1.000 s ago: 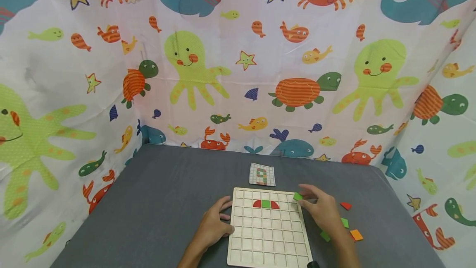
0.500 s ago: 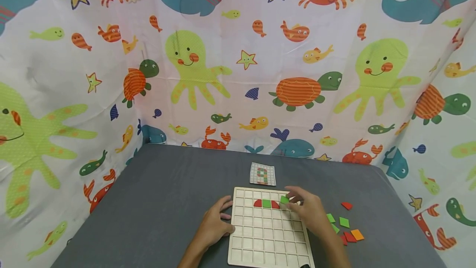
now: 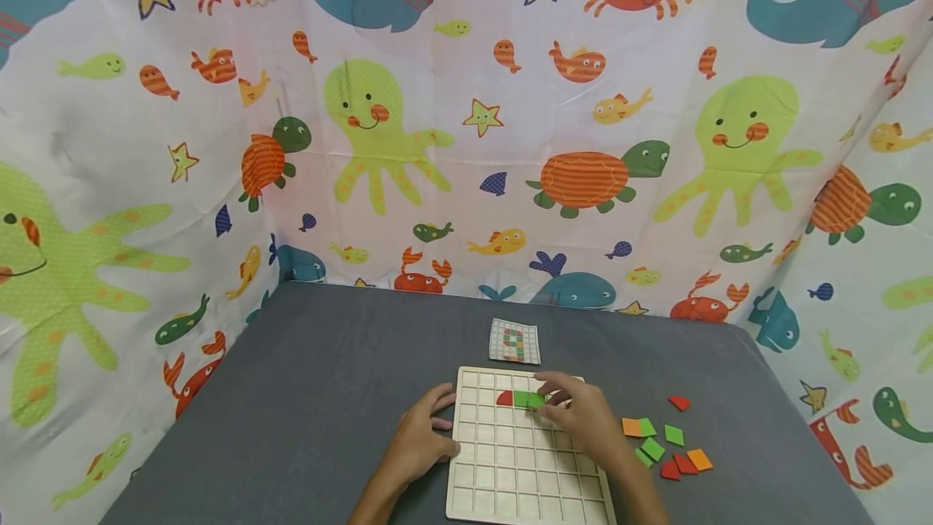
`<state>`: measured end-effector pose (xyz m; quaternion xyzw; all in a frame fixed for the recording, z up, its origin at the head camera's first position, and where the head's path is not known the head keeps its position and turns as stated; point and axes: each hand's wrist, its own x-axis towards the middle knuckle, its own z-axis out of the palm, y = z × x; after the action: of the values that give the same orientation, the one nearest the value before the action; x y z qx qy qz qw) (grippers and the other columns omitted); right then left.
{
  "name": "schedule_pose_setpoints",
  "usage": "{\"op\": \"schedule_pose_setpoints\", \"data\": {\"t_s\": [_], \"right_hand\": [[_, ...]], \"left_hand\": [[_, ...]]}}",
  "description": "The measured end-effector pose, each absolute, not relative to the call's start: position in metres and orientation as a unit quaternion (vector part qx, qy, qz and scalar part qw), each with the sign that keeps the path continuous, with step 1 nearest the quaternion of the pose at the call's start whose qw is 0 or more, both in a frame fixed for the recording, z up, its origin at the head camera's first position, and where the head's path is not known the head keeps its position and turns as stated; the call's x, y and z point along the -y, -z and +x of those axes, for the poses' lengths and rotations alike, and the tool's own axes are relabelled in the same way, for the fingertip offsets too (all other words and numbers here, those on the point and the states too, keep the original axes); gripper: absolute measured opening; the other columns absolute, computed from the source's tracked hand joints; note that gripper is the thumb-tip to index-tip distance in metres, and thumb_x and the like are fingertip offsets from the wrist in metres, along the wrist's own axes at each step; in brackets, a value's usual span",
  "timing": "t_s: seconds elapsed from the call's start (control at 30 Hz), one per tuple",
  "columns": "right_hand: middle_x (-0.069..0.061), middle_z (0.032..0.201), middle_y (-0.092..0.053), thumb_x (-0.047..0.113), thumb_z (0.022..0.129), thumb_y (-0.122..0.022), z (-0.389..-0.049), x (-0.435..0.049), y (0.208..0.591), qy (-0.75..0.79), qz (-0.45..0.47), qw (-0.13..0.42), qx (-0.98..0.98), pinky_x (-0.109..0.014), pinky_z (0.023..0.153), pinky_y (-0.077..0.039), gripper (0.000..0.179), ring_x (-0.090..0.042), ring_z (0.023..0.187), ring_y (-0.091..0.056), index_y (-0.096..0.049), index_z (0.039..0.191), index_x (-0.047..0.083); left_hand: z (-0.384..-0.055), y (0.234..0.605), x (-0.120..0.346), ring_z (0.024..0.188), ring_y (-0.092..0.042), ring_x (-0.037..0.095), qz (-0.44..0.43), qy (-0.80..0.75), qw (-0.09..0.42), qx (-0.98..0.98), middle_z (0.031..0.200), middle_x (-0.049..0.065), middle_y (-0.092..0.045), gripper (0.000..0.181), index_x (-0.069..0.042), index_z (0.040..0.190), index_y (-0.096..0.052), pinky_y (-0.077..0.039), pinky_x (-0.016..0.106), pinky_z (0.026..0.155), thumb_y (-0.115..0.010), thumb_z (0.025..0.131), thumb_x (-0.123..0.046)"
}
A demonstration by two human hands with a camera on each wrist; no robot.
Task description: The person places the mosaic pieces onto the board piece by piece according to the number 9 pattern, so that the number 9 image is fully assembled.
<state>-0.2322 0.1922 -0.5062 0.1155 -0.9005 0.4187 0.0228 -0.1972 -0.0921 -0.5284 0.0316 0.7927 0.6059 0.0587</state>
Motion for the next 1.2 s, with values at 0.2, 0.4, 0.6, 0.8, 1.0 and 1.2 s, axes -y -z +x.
{"op": "schedule_pose_setpoints", "data": {"t_s": [0.2, 0.4, 0.6, 0.8, 1.0, 1.2], "right_hand": [[-0.001, 0.106, -0.076, -0.002, 0.088, -0.080, -0.232, -0.184, 0.508, -0.418, 0.127, 0.010, 0.899, -0.036, 0.077, -0.060, 0.048, -0.018, 0.092, -0.072, -0.072, 0.133, 0.012], [-0.003, 0.105, -0.075, -0.002, 0.086, -0.081, -0.230, -0.178, 0.508, -0.420, 0.149, 0.003, 0.895, -0.033, 0.075, -0.059, 0.049, -0.022, 0.093, -0.073, -0.072, 0.134, 0.009], [-0.005, 0.107, -0.075, -0.001, 0.087, -0.081, -0.229, -0.172, 0.508, -0.426, 0.170, -0.021, 0.888, -0.036, 0.078, -0.059, 0.049, -0.022, 0.094, -0.072, -0.071, 0.134, 0.007], [-0.003, 0.107, -0.075, 0.000, 0.089, -0.079, -0.228, -0.166, 0.509, -0.420, 0.175, -0.040, 0.890, -0.032, 0.076, -0.057, 0.048, -0.018, 0.092, -0.070, -0.071, 0.135, 0.011], [-0.007, 0.110, -0.076, -0.002, 0.090, -0.078, -0.226, -0.164, 0.511, -0.418, 0.187, -0.045, 0.888, -0.039, 0.078, -0.061, 0.048, -0.022, 0.095, -0.072, -0.070, 0.136, 0.010], [-0.006, 0.109, -0.076, -0.003, 0.089, -0.077, -0.228, -0.164, 0.514, -0.406, 0.186, -0.041, 0.894, -0.040, 0.078, -0.061, 0.048, -0.021, 0.093, -0.072, -0.070, 0.134, 0.010]], "left_hand": [[-0.197, 0.528, 0.092, 0.107, -0.065, 0.029, 0.031, -0.608, 0.061, -0.791, 0.153, 0.020, -0.059, 0.098, -0.003, 0.158, -0.046, -0.060, 0.039, 0.060, -0.077, 0.067, 0.014], [-0.197, 0.527, 0.093, 0.108, -0.065, 0.030, 0.033, -0.607, 0.061, -0.792, 0.153, 0.020, -0.058, 0.097, -0.002, 0.158, -0.046, -0.060, 0.039, 0.061, -0.077, 0.067, 0.014], [-0.196, 0.526, 0.092, 0.107, -0.065, 0.030, 0.032, -0.607, 0.060, -0.792, 0.153, 0.020, -0.058, 0.097, -0.002, 0.158, -0.046, -0.060, 0.039, 0.061, -0.077, 0.066, 0.013], [-0.197, 0.526, 0.092, 0.106, -0.066, 0.029, 0.031, -0.605, 0.058, -0.793, 0.152, 0.020, -0.059, 0.097, -0.002, 0.157, -0.047, -0.060, 0.039, 0.060, -0.077, 0.066, 0.013], [-0.198, 0.526, 0.092, 0.105, -0.066, 0.029, 0.034, -0.605, 0.056, -0.793, 0.151, 0.021, -0.059, 0.097, -0.001, 0.157, -0.047, -0.060, 0.039, 0.060, -0.077, 0.066, 0.014], [-0.198, 0.527, 0.092, 0.105, -0.066, 0.028, 0.028, -0.600, 0.059, -0.798, 0.151, 0.018, -0.060, 0.097, -0.003, 0.157, -0.048, -0.060, 0.039, 0.060, -0.078, 0.066, 0.014]]}}
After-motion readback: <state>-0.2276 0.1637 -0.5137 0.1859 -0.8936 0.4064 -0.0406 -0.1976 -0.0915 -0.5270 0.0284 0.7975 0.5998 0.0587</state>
